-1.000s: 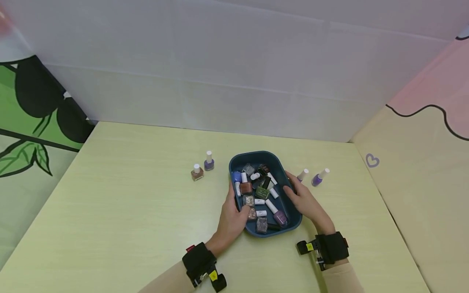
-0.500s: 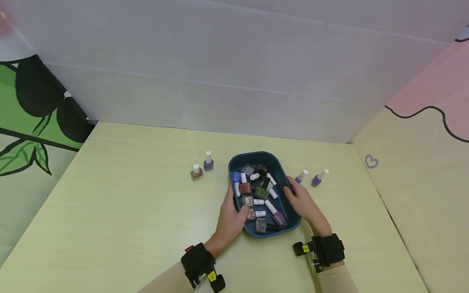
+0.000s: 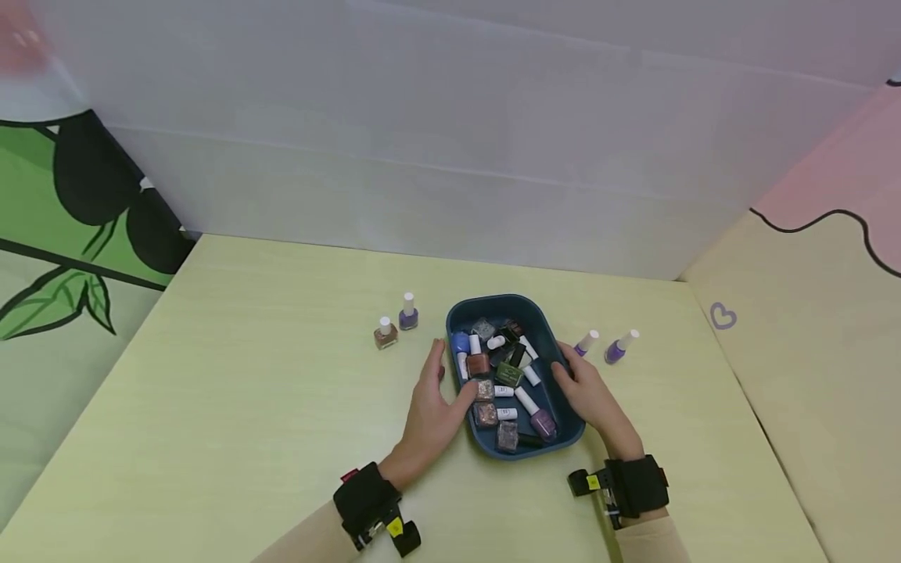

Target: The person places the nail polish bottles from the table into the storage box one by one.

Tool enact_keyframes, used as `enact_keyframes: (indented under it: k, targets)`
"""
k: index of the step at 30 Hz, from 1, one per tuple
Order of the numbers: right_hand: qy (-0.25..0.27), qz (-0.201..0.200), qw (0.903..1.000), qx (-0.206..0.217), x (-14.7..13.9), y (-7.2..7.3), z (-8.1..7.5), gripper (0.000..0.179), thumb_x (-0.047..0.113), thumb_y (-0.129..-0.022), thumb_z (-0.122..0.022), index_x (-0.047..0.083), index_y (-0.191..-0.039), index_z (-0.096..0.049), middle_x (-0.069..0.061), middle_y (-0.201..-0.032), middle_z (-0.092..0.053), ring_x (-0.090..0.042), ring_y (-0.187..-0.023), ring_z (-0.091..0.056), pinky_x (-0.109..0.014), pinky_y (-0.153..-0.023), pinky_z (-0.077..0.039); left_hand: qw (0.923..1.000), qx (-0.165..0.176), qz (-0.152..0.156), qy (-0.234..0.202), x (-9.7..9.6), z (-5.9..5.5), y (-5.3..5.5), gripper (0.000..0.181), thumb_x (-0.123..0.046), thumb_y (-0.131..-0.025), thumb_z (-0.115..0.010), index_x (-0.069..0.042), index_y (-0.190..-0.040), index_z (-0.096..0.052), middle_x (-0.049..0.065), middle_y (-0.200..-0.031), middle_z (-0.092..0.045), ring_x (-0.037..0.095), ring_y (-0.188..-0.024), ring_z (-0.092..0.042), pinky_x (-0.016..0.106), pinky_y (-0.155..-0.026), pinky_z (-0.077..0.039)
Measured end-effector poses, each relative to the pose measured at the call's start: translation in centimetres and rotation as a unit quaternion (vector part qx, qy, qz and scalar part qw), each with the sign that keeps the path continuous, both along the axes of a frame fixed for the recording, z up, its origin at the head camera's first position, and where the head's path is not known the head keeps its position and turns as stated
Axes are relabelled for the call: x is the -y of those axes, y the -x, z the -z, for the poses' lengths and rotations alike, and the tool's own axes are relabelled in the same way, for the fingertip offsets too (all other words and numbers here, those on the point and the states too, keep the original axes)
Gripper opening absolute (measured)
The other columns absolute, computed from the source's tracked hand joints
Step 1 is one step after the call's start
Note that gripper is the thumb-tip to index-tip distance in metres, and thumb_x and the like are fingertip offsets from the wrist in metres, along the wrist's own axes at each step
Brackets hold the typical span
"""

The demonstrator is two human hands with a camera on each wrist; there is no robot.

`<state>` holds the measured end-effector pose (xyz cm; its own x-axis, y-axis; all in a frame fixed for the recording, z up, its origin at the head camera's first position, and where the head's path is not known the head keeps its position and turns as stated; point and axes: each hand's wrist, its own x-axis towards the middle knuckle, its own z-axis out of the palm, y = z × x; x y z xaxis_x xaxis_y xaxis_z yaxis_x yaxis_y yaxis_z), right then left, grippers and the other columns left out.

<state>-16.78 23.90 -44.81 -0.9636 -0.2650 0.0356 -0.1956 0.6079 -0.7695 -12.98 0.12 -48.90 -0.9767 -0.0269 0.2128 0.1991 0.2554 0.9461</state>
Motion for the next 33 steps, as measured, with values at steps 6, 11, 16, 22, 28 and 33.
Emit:
enact_keyframes:
  k: [6, 11, 16, 22, 28, 33]
  targets:
    - [0.002, 0.006, 0.9999, 0.016, 0.5, -0.5, -1.1, 0.042, 0.004, -0.099, -0.041, -0.012, -0.138, -0.038, -0.033, -0.124, -0.053, -0.037, -0.102, -0.054, -0.056, -0.092, -0.044, 0.9809, -0.148, -0.064, 0.109, 3.0, -1.4, 1.9, 0.065, -0.021, -0.087, -0.062, -0.006, -0.145, -0.037, 0.012, -0.154, -0.024, 0.023, -0.136, -0.029, 0.048, -0.105, -0.035]
    - [0.004, 0.006, 0.9998, 0.018, 0.0, 0.0, 0.2, 0.043, 0.007, -0.099, -0.041, -0.01, -0.139, -0.037, -0.031, -0.125, -0.052, -0.034, -0.102, -0.054, -0.056, -0.092, -0.044, 0.9497, -0.239, -0.109, 0.17, 5.6, -2.4, 3.7, 0.06, -0.017, -0.084, -0.062, -0.005, -0.14, -0.044, 0.014, -0.152, -0.03, 0.024, -0.134, -0.033, 0.052, -0.099, -0.041]
    - [0.013, 0.014, 0.9996, 0.02, -0.9, 0.8, 2.3, 0.045, 0.015, -0.1, -0.043, -0.001, -0.142, -0.039, -0.025, -0.128, -0.054, -0.03, -0.104, -0.054, -0.053, -0.093, -0.045, 0.9364, -0.237, -0.131, 0.223, 8.1, -2.2, 5.0, 0.063, -0.021, -0.083, -0.061, 0.0, -0.139, -0.043, 0.016, -0.148, -0.036, 0.025, -0.134, -0.033, 0.049, -0.103, -0.038]
    - [0.012, 0.017, 0.9995, 0.022, -1.3, 0.7, 2.4, 0.045, 0.015, -0.1, -0.042, -0.002, -0.142, -0.039, -0.026, -0.129, -0.053, -0.031, -0.106, -0.053, -0.054, -0.095, -0.043, 0.9423, -0.169, -0.12, 0.262, 10.1, -1.2, 5.8, 0.061, -0.019, -0.082, -0.064, 0.006, -0.134, -0.044, 0.021, -0.132, -0.049, 0.03, -0.12, -0.047, 0.046, -0.099, -0.043]
    - [0.014, 0.018, 0.9997, 0.012, -0.4, 0.1, 0.4, 0.042, 0.007, -0.099, -0.042, -0.009, -0.138, -0.04, -0.03, -0.125, -0.053, -0.035, -0.104, -0.053, -0.055, -0.093, -0.043, 0.9574, -0.09, -0.095, 0.257, 10.4, -0.4, 5.9, 0.05, -0.022, -0.087, -0.061, 0.005, -0.128, -0.05, 0.02, -0.124, -0.055, 0.028, -0.109, -0.054, 0.046, -0.089, -0.048]
    - [0.007, 0.014, 0.9999, 0.006, 0.4, -0.4, -1.0, 0.041, 0.004, -0.098, -0.041, -0.013, -0.135, -0.04, -0.033, -0.125, -0.052, -0.038, -0.106, -0.052, -0.056, -0.095, -0.042, 0.9686, -0.062, -0.087, 0.224, 10.5, -0.4, 5.9, 0.032, -0.017, -0.092, -0.055, 0.001, -0.118, -0.058, 0.013, -0.107, -0.061, 0.022, -0.091, -0.059, 0.041, -0.079, -0.051]
